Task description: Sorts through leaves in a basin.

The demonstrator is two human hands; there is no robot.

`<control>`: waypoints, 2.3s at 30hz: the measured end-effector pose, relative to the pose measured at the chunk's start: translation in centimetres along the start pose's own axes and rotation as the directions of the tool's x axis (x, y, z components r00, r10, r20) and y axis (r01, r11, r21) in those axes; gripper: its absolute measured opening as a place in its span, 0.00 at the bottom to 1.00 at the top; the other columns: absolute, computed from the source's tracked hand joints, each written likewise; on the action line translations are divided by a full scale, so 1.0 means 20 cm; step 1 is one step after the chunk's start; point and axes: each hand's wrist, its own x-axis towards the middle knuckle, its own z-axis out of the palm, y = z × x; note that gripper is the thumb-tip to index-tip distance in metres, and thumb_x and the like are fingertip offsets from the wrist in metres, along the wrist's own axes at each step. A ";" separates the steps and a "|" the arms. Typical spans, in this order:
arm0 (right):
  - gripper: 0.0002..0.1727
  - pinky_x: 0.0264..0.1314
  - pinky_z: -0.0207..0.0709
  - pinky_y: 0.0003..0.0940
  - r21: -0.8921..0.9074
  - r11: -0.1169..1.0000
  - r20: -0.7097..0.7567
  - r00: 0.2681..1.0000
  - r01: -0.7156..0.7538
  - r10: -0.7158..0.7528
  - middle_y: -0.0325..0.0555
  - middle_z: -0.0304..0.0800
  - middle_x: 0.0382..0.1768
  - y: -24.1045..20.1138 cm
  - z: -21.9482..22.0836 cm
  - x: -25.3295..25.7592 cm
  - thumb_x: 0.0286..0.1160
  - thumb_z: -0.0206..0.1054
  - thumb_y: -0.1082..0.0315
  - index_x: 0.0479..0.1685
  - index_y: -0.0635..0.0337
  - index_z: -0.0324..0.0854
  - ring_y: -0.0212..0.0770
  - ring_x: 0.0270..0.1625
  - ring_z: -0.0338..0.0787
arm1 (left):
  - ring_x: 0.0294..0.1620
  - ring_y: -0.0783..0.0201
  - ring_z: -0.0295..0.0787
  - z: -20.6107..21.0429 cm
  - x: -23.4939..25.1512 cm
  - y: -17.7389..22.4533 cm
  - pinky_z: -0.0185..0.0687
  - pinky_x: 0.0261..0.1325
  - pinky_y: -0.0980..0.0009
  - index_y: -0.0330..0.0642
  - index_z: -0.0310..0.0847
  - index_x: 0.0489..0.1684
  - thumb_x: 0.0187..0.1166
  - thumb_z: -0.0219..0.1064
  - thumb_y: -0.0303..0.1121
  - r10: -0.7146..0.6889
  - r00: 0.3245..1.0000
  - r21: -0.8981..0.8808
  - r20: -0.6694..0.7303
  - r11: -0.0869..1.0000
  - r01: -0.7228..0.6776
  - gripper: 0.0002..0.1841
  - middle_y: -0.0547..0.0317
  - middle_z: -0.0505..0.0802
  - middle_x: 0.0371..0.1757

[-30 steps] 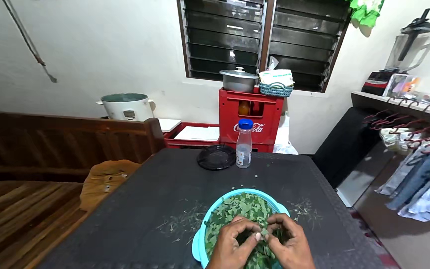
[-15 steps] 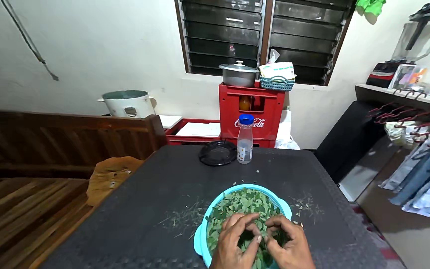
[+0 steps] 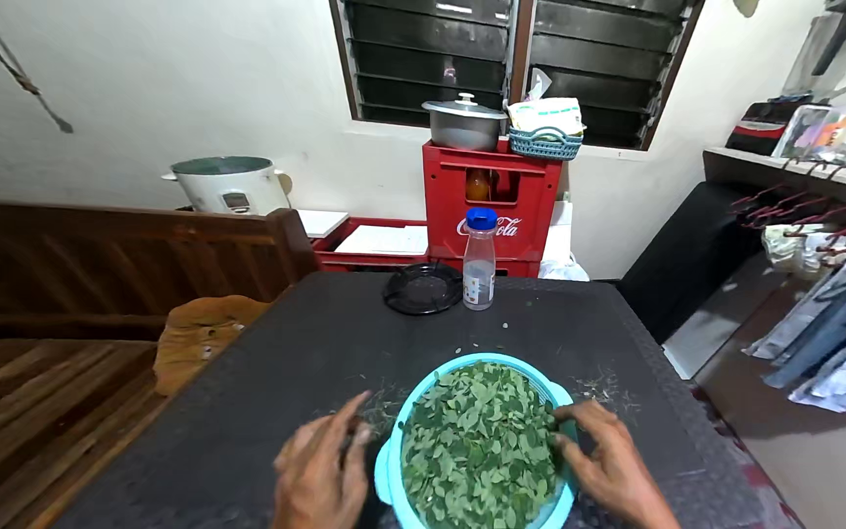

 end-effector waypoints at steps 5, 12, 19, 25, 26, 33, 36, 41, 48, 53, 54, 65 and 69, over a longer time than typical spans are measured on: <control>0.16 0.65 0.80 0.53 -0.149 0.987 0.065 0.996 0.066 -0.057 0.29 0.91 0.58 0.12 -0.17 0.14 0.69 0.68 0.57 0.56 0.40 0.89 0.36 0.64 0.87 | 0.76 0.18 0.68 0.06 0.00 -0.31 0.52 0.78 0.24 0.26 0.77 0.74 0.85 0.60 0.36 -0.195 0.980 0.122 -0.026 0.973 0.197 0.24 0.18 0.80 0.70; 0.48 0.72 0.70 0.69 -0.351 0.894 0.686 0.726 0.279 0.042 0.55 0.83 0.70 -0.12 -0.10 0.32 0.41 0.89 0.41 0.70 0.54 0.81 0.63 0.72 0.79 | 0.80 0.22 0.65 0.15 -0.04 -0.36 0.48 0.82 0.29 0.25 0.79 0.72 0.83 0.64 0.43 -0.278 0.952 0.106 -0.125 0.951 0.291 0.28 0.21 0.77 0.75; 0.46 0.70 0.69 0.73 -0.529 0.777 0.763 0.592 0.342 0.259 0.65 0.86 0.62 -0.19 0.10 0.38 0.44 0.89 0.52 0.68 0.66 0.78 0.68 0.70 0.80 | 0.77 0.21 0.69 0.25 -0.08 -0.49 0.50 0.78 0.24 0.28 0.84 0.65 0.81 0.65 0.45 -0.160 0.958 0.098 -0.239 0.977 0.187 0.26 0.25 0.83 0.69; 0.06 0.50 0.83 0.67 -0.516 0.788 0.672 0.729 0.335 0.130 0.60 0.92 0.38 -0.18 0.14 0.32 0.65 0.74 0.74 0.40 0.64 0.88 0.65 0.46 0.92 | 0.75 0.22 0.72 0.27 -0.09 -0.52 0.52 0.75 0.23 0.30 0.86 0.62 0.80 0.65 0.47 -0.101 0.958 0.112 -0.267 0.985 0.135 0.26 0.27 0.85 0.67; 0.06 0.48 0.83 0.69 -0.505 0.813 0.661 0.735 0.290 0.148 0.61 0.92 0.38 -0.18 0.12 0.34 0.65 0.73 0.74 0.39 0.63 0.88 0.65 0.46 0.92 | 0.75 0.23 0.72 0.27 -0.09 -0.51 0.52 0.75 0.23 0.30 0.86 0.63 0.80 0.66 0.46 -0.105 0.960 0.111 -0.258 0.984 0.137 0.26 0.28 0.86 0.67; 0.12 0.46 0.82 0.64 -0.325 0.931 0.623 0.778 0.164 0.081 0.52 0.91 0.34 -0.20 -0.06 0.55 0.65 0.75 0.60 0.42 0.56 0.87 0.57 0.43 0.92 | 0.74 0.25 0.73 0.32 -0.09 -0.58 0.54 0.74 0.24 0.32 0.87 0.61 0.80 0.64 0.50 -0.082 0.951 0.144 -0.297 0.981 0.130 0.27 0.31 0.87 0.65; 0.11 0.45 0.84 0.55 -0.193 0.963 0.563 0.825 0.190 -0.050 0.47 0.91 0.32 -0.19 -0.06 0.57 0.63 0.76 0.63 0.41 0.57 0.86 0.48 0.39 0.92 | 0.72 0.26 0.75 0.34 -0.10 -0.62 0.55 0.72 0.24 0.33 0.88 0.60 0.79 0.64 0.51 -0.063 0.947 0.151 -0.316 0.982 0.115 0.27 0.31 0.87 0.64; 0.34 0.68 0.81 0.60 -0.199 0.962 0.668 0.744 0.185 -0.005 0.55 0.89 0.61 -0.20 -0.09 0.52 0.64 0.80 0.64 0.76 0.53 0.79 0.56 0.62 0.90 | 0.72 0.27 0.76 0.36 -0.10 -0.64 0.56 0.73 0.23 0.36 0.89 0.60 0.78 0.65 0.52 -0.060 0.950 0.170 -0.307 0.979 0.116 0.27 0.34 0.88 0.65; 0.24 0.68 0.83 0.54 -0.106 0.932 0.543 0.806 0.346 -0.237 0.44 0.91 0.60 -0.28 -0.06 0.44 0.68 0.76 0.55 0.66 0.45 0.86 0.47 0.66 0.89 | 0.70 0.26 0.77 0.29 -0.09 -0.56 0.59 0.76 0.29 0.27 0.88 0.57 0.77 0.68 0.40 -0.082 0.927 0.072 -0.365 0.991 0.116 0.22 0.29 0.88 0.62; 0.43 0.69 0.68 0.76 -0.065 0.897 0.675 0.682 0.437 -0.283 0.60 0.64 0.87 -0.45 0.12 0.42 0.55 0.86 0.51 0.79 0.16 0.75 0.71 0.82 0.68 | 0.72 0.24 0.76 0.19 -0.08 -0.35 0.59 0.80 0.34 0.21 0.85 0.58 0.78 0.69 0.33 -0.122 0.933 0.006 -0.338 0.991 0.132 0.20 0.23 0.86 0.63; 0.41 0.69 0.67 0.76 -0.074 0.899 0.723 0.644 0.432 -0.250 0.60 0.63 0.87 -0.45 0.15 0.43 0.56 0.86 0.53 0.77 0.19 0.77 0.72 0.83 0.67 | 0.72 0.24 0.77 0.18 -0.09 -0.32 0.60 0.80 0.35 0.21 0.86 0.56 0.77 0.69 0.33 -0.108 0.934 0.002 -0.342 0.993 0.115 0.20 0.23 0.87 0.63; 0.18 0.56 0.82 0.63 -0.054 0.911 0.762 0.607 0.409 -0.227 0.61 0.87 0.51 -0.43 -0.03 0.68 0.58 0.75 0.80 0.49 0.56 0.91 0.62 0.55 0.88 | 0.67 0.31 0.82 0.08 -0.12 -0.07 0.67 0.77 0.41 0.24 0.89 0.50 0.76 0.70 0.35 0.043 0.970 -0.035 -0.238 0.998 -0.052 0.18 0.29 0.90 0.58; 0.27 0.59 0.84 0.56 0.073 0.891 0.667 0.641 0.449 -0.378 0.57 0.88 0.55 -0.48 -0.11 0.72 0.60 0.80 0.73 0.65 0.48 0.88 0.56 0.55 0.89 | 0.67 0.34 0.83 0.12 -0.13 -0.05 0.65 0.77 0.38 0.29 0.92 0.49 0.76 0.71 0.38 0.086 0.975 -0.066 -0.204 0.993 -0.102 0.18 0.34 0.92 0.57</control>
